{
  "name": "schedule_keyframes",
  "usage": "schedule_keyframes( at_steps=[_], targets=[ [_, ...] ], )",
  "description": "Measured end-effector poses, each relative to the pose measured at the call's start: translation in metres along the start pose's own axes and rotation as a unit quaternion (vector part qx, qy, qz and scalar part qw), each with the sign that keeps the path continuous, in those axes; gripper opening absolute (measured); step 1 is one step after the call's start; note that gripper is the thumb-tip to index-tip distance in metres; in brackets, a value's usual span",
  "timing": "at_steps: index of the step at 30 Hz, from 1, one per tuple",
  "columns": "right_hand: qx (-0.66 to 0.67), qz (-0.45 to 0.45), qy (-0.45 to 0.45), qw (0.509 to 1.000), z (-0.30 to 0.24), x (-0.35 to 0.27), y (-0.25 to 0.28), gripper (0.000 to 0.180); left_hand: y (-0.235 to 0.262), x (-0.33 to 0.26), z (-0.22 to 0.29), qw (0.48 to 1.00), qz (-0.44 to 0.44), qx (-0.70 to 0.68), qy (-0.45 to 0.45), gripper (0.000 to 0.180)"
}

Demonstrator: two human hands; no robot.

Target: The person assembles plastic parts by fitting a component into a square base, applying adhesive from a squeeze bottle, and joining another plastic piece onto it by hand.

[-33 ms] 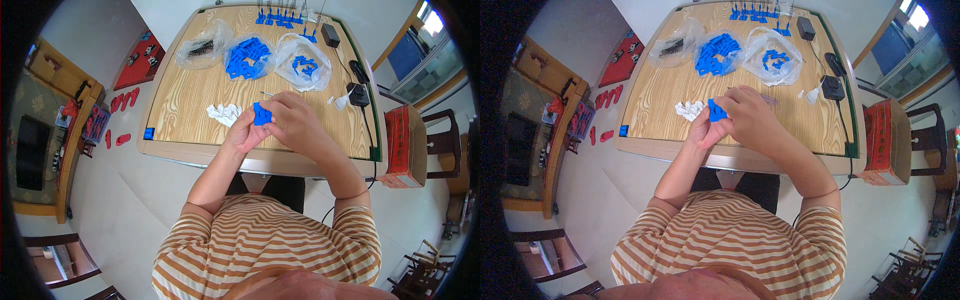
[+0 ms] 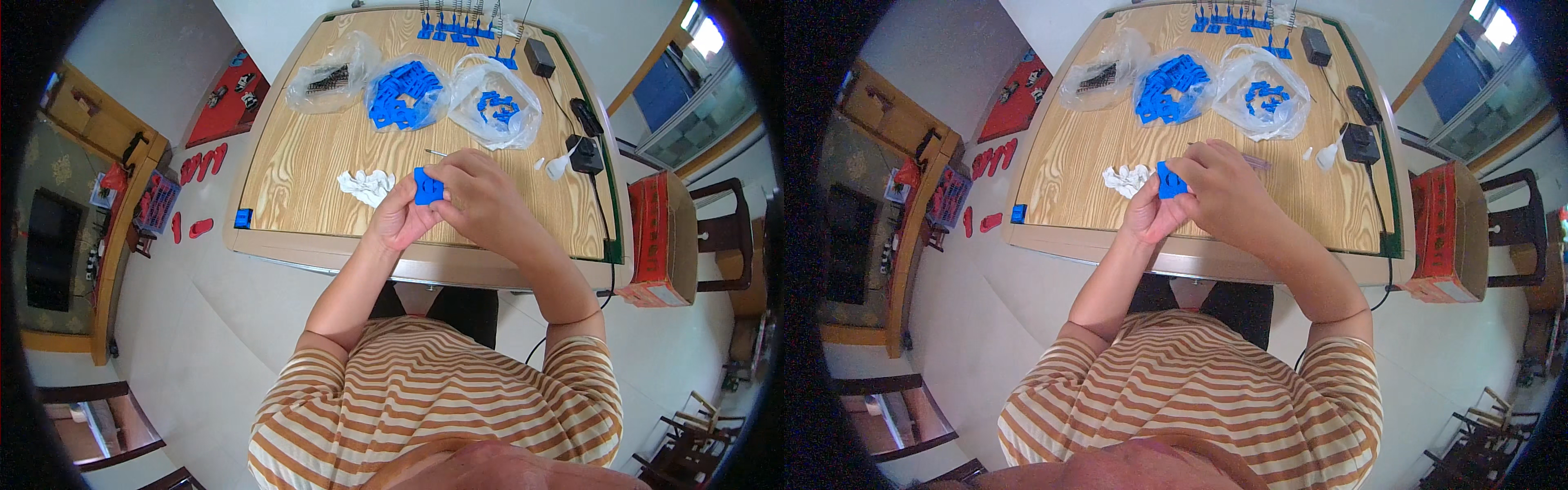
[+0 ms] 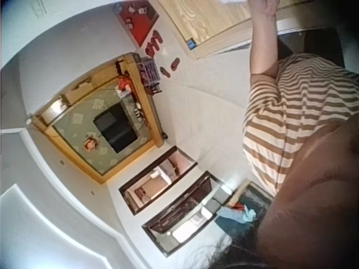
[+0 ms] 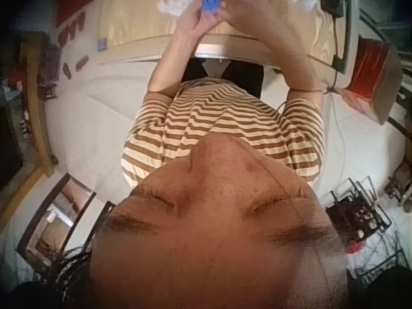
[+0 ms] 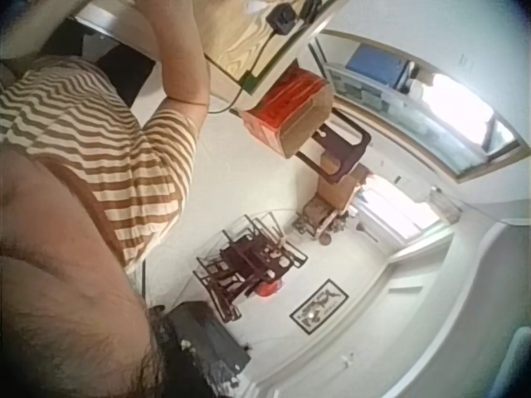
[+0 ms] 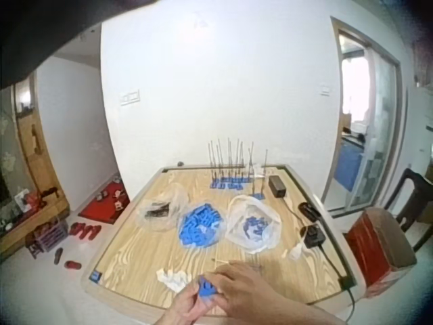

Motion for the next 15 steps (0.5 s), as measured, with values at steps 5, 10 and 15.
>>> schedule_keyframes(
  at_steps=[5, 10, 15],
  targets=[
    [0.005, -0.013, -0.024, 1.000, 0.004, 0.001, 0.000, 0.039, 0.009, 0.001, -0.006, 1.000, 0.028, 0.003, 0.011, 0.042],
    [-0.002, -0.029, -0.035, 0.999, 0.010, 0.000, -0.001, 0.039, 0.013, 0.001, -0.009, 1.000, 0.018, -0.004, 0.020, 0.041],
    [0.006, -0.029, -0.042, 0.999, 0.015, -0.002, -0.004, 0.040, 0.017, 0.001, -0.013, 1.000, 0.015, -0.012, 0.020, 0.040]
  ],
)
Point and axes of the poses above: each hand's wrist, its own x-axis towards the middle knuckle, its own y-axis out of the back of the hand, z = x × y, the point moved 4 cm from there along x, towards the middle knuckle, and after that the axes turned 14 degrees about x, right-handed, at the moved point
